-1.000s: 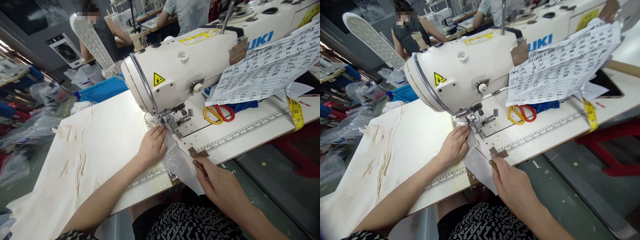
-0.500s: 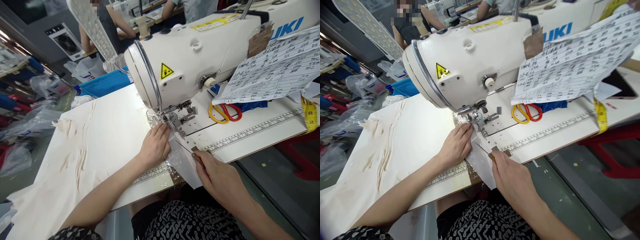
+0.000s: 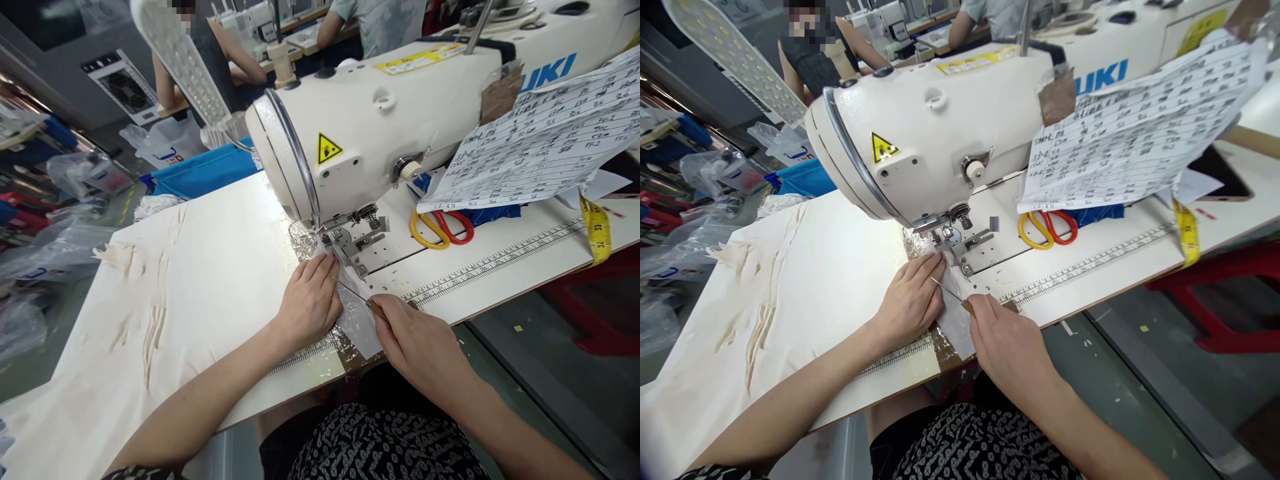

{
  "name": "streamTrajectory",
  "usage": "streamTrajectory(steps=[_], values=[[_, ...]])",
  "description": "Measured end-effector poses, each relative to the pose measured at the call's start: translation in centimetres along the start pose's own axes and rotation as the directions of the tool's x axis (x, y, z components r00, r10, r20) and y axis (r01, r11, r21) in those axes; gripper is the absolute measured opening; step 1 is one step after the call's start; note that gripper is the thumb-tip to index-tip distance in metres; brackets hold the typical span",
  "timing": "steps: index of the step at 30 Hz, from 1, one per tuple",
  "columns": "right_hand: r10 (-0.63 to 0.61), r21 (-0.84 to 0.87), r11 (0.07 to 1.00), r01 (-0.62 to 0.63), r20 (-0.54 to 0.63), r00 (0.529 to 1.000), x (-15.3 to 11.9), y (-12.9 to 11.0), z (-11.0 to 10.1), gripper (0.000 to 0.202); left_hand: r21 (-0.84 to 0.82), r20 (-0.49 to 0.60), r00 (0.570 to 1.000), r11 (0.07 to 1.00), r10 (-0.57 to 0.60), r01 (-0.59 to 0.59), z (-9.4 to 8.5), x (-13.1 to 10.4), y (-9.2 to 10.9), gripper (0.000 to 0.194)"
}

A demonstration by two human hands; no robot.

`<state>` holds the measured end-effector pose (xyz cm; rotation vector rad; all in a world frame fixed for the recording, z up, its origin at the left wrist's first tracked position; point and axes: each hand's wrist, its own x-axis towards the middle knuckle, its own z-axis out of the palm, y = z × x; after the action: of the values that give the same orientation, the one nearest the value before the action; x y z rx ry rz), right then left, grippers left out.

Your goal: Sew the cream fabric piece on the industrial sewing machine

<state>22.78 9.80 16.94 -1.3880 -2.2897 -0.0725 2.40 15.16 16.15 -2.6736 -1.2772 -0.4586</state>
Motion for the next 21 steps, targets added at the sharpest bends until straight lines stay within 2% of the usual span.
streamTrajectory(steps=[10, 16, 21], values=[[-0.022, -0.023, 0.999, 0.022, -0.009, 1.0, 0.8, -0.1, 0.5, 0.018, 0.037, 0.036, 0.999, 0.999, -0.018, 0.016, -0.3, 0.3, -0.5, 0.047], [-0.011, -0.023, 1.0, 0.011, -0.009, 1.0, 1.7, -0.3, 1.1, 0.013, 0.085, 0.001, 0.995, 0.991, -0.102, 0.102, -0.2, 0.8, -0.8, 0.044], [0.025, 0.047, 0.999, -0.025, -0.004, 1.0, 2.3, -0.3, 1.4, 0.014, 0.089, -0.018, 0.996, 0.992, -0.09, 0.092, 0.2, 1.2, -1.7, 0.043]])
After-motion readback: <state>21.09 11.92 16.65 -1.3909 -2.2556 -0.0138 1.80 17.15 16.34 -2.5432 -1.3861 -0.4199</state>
